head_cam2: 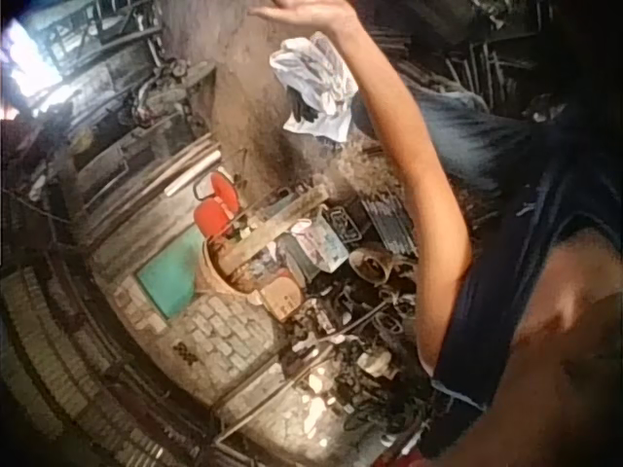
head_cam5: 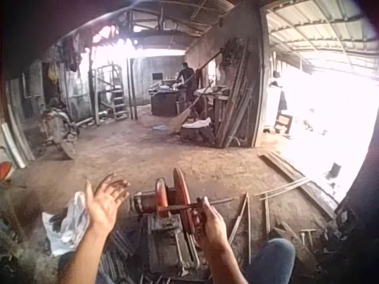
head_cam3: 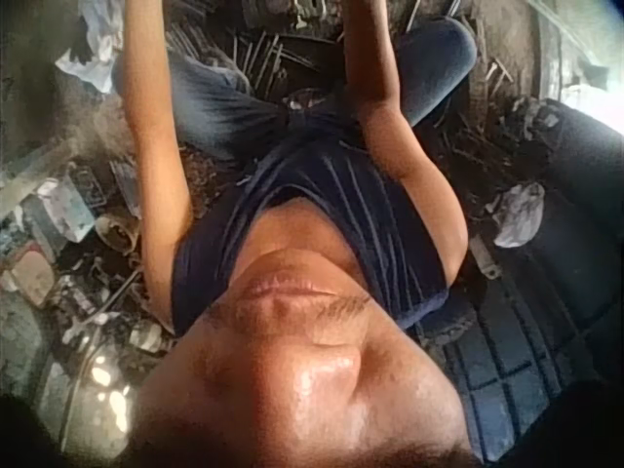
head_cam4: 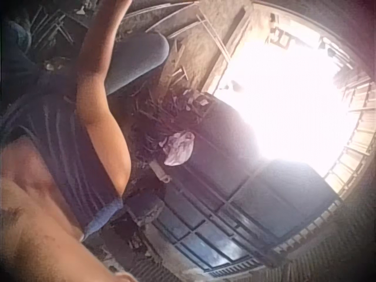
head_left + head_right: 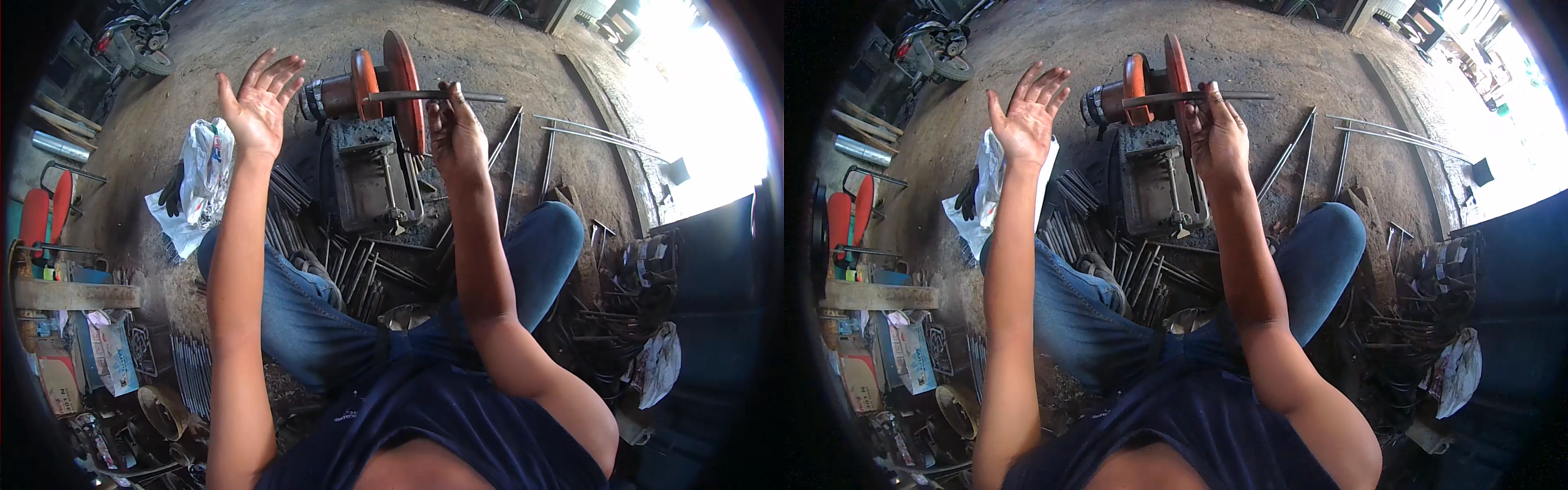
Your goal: Cutting metal rods using a circular saw cutting machine on a workshop floor.
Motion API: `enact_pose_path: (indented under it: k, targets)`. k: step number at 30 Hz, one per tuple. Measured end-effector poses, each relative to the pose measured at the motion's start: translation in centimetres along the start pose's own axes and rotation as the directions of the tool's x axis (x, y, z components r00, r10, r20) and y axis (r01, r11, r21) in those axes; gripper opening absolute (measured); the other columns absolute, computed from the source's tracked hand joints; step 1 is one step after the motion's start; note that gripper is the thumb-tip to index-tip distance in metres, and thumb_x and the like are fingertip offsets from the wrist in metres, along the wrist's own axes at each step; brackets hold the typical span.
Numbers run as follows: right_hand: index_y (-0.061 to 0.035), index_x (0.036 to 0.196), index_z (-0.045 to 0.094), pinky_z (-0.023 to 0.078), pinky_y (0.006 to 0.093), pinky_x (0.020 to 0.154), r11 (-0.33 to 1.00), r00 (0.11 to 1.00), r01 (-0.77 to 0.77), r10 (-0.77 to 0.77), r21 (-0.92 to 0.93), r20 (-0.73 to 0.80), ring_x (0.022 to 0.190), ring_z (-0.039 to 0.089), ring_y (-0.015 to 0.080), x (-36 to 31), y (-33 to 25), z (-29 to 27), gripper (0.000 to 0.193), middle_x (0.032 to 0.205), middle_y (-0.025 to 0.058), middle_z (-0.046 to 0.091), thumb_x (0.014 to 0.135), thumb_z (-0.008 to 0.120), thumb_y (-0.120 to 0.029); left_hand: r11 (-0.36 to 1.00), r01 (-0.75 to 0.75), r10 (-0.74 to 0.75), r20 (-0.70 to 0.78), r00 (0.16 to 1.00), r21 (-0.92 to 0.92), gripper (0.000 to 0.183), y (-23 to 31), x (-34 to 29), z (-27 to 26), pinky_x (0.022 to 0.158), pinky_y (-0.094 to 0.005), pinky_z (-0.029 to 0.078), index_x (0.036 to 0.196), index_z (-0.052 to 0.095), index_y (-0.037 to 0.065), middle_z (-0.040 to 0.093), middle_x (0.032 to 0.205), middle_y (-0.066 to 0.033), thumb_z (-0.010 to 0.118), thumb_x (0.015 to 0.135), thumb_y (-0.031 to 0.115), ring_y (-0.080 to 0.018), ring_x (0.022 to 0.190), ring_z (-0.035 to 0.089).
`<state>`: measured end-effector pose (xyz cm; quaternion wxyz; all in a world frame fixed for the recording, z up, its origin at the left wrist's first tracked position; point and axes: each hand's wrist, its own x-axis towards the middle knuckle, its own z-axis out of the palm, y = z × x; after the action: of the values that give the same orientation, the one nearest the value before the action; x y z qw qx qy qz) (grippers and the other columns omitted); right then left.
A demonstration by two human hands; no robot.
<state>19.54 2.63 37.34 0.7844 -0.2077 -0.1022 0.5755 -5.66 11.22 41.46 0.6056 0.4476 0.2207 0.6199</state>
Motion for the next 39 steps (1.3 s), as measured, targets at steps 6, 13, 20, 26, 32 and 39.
enact_pose_path:
  k: [6, 13, 20, 26, 32, 39]
  targets:
    - [0.0005, 0.099, 0.063, 0.061, 0.0226, 0.066, 0.989, 0.996, -0.065, 0.072, 0.132, -0.052, 0.076, 0.066, 0.0150, 0.7, 0.6, -0.7, 0.017, 0.089, 0.0068, 0.067, 0.094, 0.065, -0.016, 0.996, -0.081, 0.077, 0.121, 0.990, 0.024, 0.089, -1.3, -1.0, 2.7, 0.114, -0.0477, 0.030, 0.145, 0.038, 0.002, 0.047, 0.140, -0.0259, 0.014, 0.094, 0.071, -0.0373, 0.134, 0.043]
    - [-0.0011, 0.096, 0.062, 0.059, 0.0226, 0.068, 0.989, 0.993, -0.057, 0.070, 0.133, -0.093, 0.080, 0.067, 0.0168, 0.5, 1.6, -0.2, 0.016, 0.092, 0.0086, 0.066, 0.092, 0.068, -0.015, 0.997, -0.044, 0.054, 0.145, 0.988, -0.070, 0.092, -2.2, -1.3, 4.3, 0.117, -0.0474, 0.023, 0.148, 0.031, 0.003, 0.039, 0.145, -0.0284, 0.016, 0.091, 0.075, -0.0402, 0.139, 0.035]
    - [-0.0021, 0.092, 0.063, 0.061, 0.0227, 0.064, 0.973, 0.991, -0.102, 0.116, 0.209, -0.059, 0.072, 0.067, 0.0169, 0.7, 2.3, 0.1, 0.015, 0.086, 0.0083, 0.067, 0.091, 0.069, -0.015, 0.983, 0.004, 0.016, 0.107, 0.994, -0.182, 0.096, -2.6, -0.9, 4.7, 0.118, -0.0479, 0.022, 0.146, 0.030, 0.001, 0.036, 0.146, -0.0317, 0.023, 0.089, 0.077, -0.0429, 0.140, 0.032]
    - [-0.0014, 0.094, 0.063, 0.061, 0.0225, 0.065, 0.967, 0.990, -0.096, 0.118, 0.236, -0.081, 0.073, 0.067, 0.0166, 0.9, 2.6, 0.1, 0.016, 0.087, 0.0086, 0.067, 0.091, 0.069, -0.015, 0.981, 0.019, 0.003, 0.110, 0.994, -0.193, 0.097, -3.0, -0.6, 4.9, 0.118, -0.0478, 0.023, 0.146, 0.030, 0.000, 0.035, 0.145, -0.0323, 0.025, 0.089, 0.078, -0.0434, 0.139, 0.032]
    - [-0.0010, 0.095, 0.063, 0.061, 0.0229, 0.067, 0.967, 0.988, -0.076, 0.106, 0.244, -0.113, 0.077, 0.067, 0.0170, 1.1, 2.7, 0.1, 0.017, 0.089, 0.0079, 0.067, 0.091, 0.069, -0.016, 0.978, 0.034, -0.012, 0.108, 0.994, -0.205, 0.095, -3.4, -0.5, 4.9, 0.118, -0.0469, 0.022, 0.146, 0.031, 0.001, 0.036, 0.146, -0.0316, 0.025, 0.089, 0.077, -0.0427, 0.140, 0.032]
    - [-0.0012, 0.094, 0.065, 0.058, 0.0234, 0.063, 0.995, 0.993, 0.036, -0.046, -0.092, -0.109, 0.071, 0.065, 0.0135, 0.4, 2.3, 0.4, 0.014, 0.085, 0.0057, 0.066, 0.092, 0.068, -0.014, 0.975, 0.012, -0.005, 0.032, 0.999, -0.222, 0.092, -2.5, 0.8, 4.3, 0.119, -0.0479, 0.020, 0.145, 0.037, 0.002, 0.037, 0.146, -0.0307, 0.020, 0.091, 0.075, -0.0431, 0.140, 0.032]
